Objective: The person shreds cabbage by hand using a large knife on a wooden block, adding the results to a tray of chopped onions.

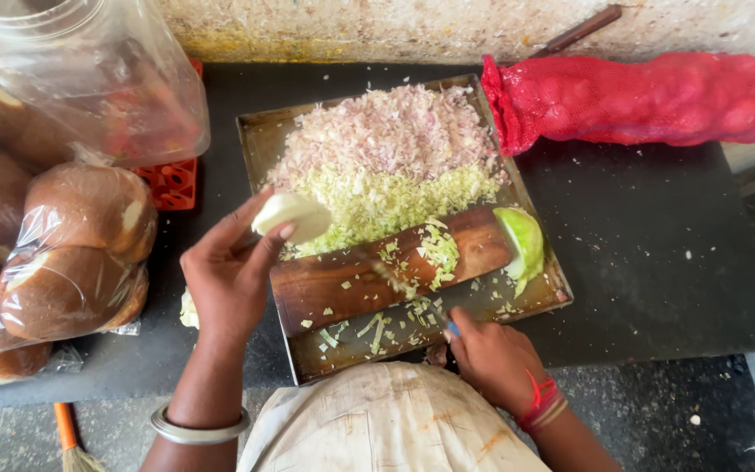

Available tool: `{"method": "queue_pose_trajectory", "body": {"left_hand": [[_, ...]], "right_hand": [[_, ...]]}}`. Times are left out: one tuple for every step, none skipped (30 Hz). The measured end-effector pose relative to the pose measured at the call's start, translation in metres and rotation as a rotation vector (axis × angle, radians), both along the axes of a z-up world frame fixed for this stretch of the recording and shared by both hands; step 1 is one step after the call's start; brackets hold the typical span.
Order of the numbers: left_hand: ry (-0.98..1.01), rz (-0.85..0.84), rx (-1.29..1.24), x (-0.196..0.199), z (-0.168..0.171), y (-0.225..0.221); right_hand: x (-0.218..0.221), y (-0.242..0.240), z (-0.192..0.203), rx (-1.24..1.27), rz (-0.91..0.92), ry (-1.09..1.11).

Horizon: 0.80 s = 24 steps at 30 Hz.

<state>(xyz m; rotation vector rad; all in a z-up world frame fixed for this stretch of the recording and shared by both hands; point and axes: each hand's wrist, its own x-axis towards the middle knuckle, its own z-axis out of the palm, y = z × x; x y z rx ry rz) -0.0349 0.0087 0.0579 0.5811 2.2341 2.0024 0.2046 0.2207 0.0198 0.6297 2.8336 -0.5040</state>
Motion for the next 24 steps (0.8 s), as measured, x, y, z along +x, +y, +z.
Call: {"method": "queue_pose_trajectory", "body": {"left_hand": [[0.007, -0.016, 0.0, 0.003, 0.0, 0.001], [0.014, -0.031, -0.001, 0.006, 0.0, 0.001], [0.02, -0.04, -0.003, 0.01, 0.0, 0.001], [0.042, -0.057, 0.0, 0.012, 0.0, 0.001], [0.062, -0.074, 0.002, 0.013, -0.001, 0.003], [0.082, -0.092, 0.003, 0.014, -0.001, 0.004], [0.073, -0.082, -0.003, 0.017, -0.002, 0.003], [0.063, -0.072, -0.009, 0.019, -0.004, 0.004], [0.055, -0.065, -0.017, 0.021, -0.004, 0.004], [0.05, -0.05, 0.013, 0.025, -0.005, 0.003], [0.046, -0.039, 0.045, 0.028, -0.006, 0.002], [0.042, -0.028, 0.078, 0.032, -0.006, 0.001], [0.036, -0.026, 0.106, 0.034, -0.006, -0.001], [0.03, -0.025, 0.134, 0.036, -0.006, -0.003], [0.025, -0.017, 0.161, 0.036, -0.006, -0.006], [0.039, -0.011, 0.153, 0.035, -0.005, -0.009], [0.049, 0.0, 0.144, 0.036, -0.005, -0.013], [0.059, 0.011, 0.135, 0.037, -0.005, -0.017], [0.05, 0.016, 0.152, 0.038, -0.005, -0.02], [0.041, 0.021, 0.169, 0.039, -0.005, -0.023], [0.032, 0.024, 0.187, 0.039, -0.005, -0.024], [0.031, 0.033, 0.183, 0.04, -0.005, -0.026], [0.031, 0.045, 0.179, 0.04, -0.006, -0.028], [0.031, 0.057, 0.175, 0.04, -0.007, -0.029]], "right_hand": [[-0.001, 0.003, -0.001, 0.033, -0.041, -0.092], [-0.004, 0.007, -0.001, 0.062, -0.092, -0.102], [-0.007, 0.012, 0.0, 0.089, -0.137, -0.113], [-0.011, 0.017, 0.001, 0.117, -0.182, -0.124], [-0.015, 0.023, 0.003, 0.155, -0.155, -0.013], [-0.02, 0.029, 0.006, 0.194, -0.129, 0.098], [-0.023, 0.031, 0.007, 0.228, -0.103, 0.206], [-0.025, 0.03, 0.008, 0.13, -0.111, 0.176], [-0.025, 0.026, 0.007, 0.031, -0.122, 0.147], [-0.026, 0.018, 0.005, -0.069, -0.133, 0.118], [-0.025, 0.009, 0.002, -0.064, -0.063, 0.135], [-0.021, -0.005, -0.001, -0.058, 0.007, 0.152], [-0.019, -0.016, -0.005, -0.052, 0.077, 0.17], [-0.017, -0.021, -0.006, -0.042, 0.024, 0.103], [-0.018, -0.025, -0.008, -0.033, -0.024, 0.038], [-0.019, -0.025, -0.008, -0.023, -0.072, -0.027], [-0.019, -0.022, -0.006, 0.005, -0.114, -0.067], [-0.021, -0.015, -0.004, 0.032, -0.156, -0.107], [-0.022, -0.008, -0.001, 0.058, -0.205, -0.148], [-0.022, -0.003, 0.003, 0.107, -0.161, -0.01], [-0.021, 0.001, 0.006, 0.156, -0.117, 0.128], [-0.02, 0.002, 0.008, 0.205, -0.073, 0.266], [-0.02, 0.0, 0.009, 0.095, -0.086, 0.205], [-0.019, -0.005, 0.009, -0.014, -0.098, 0.144]]}}
